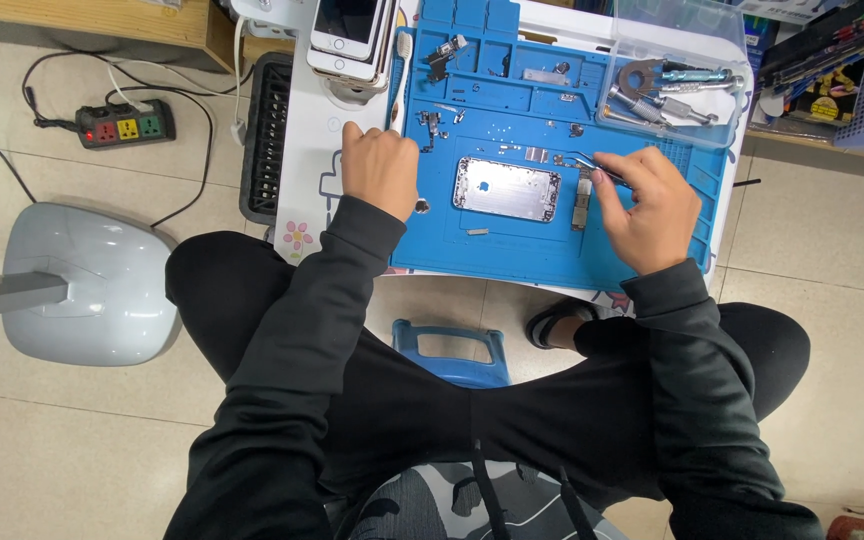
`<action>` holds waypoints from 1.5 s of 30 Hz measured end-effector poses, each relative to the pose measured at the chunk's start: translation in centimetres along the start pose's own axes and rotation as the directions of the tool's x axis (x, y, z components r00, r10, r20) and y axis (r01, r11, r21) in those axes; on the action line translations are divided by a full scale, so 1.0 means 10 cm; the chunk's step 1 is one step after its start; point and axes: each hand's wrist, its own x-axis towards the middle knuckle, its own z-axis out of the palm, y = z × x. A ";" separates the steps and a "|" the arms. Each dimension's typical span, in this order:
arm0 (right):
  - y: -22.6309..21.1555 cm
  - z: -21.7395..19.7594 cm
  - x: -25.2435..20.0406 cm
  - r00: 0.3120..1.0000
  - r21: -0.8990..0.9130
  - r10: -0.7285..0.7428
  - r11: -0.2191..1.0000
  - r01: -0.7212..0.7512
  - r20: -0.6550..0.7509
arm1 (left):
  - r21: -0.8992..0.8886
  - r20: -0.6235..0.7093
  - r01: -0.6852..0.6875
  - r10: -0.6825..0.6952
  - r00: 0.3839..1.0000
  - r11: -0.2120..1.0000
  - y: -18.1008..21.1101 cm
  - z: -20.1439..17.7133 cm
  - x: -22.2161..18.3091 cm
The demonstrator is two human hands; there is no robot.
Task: The person is repairing a disassembled smartphone on a blue work mat. They use tweezers to handle small components, such as a ribbon cable and a black plastic part, and place them onto the phone's internal frame. The person also uses a small screwdriver to work on the device.
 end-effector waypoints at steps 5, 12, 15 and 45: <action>0.00 -0.02 0.00 1.000 0.003 -0.003 1.000 0.003 0.001 | 0.023 -0.014 -0.062 0.063 0.998 0.998 -0.05 -0.02 -0.03; 0.01 -0.03 -0.02 1.000 0.011 -0.010 1.000 0.010 -0.002 | -0.053 0.026 -0.092 0.094 0.995 0.994 -0.12 0.03 -0.06; -0.01 -0.03 -0.01 1.000 0.007 -0.013 1.000 0.013 0.006 | -0.032 0.048 -0.076 0.077 0.996 0.997 -0.11 0.05 -0.04; -0.01 -0.05 -0.01 0.999 -0.023 -0.004 1.000 0.005 0.035 | 0.075 -0.040 -0.163 0.166 0.985 0.984 0.12 0.01 -0.13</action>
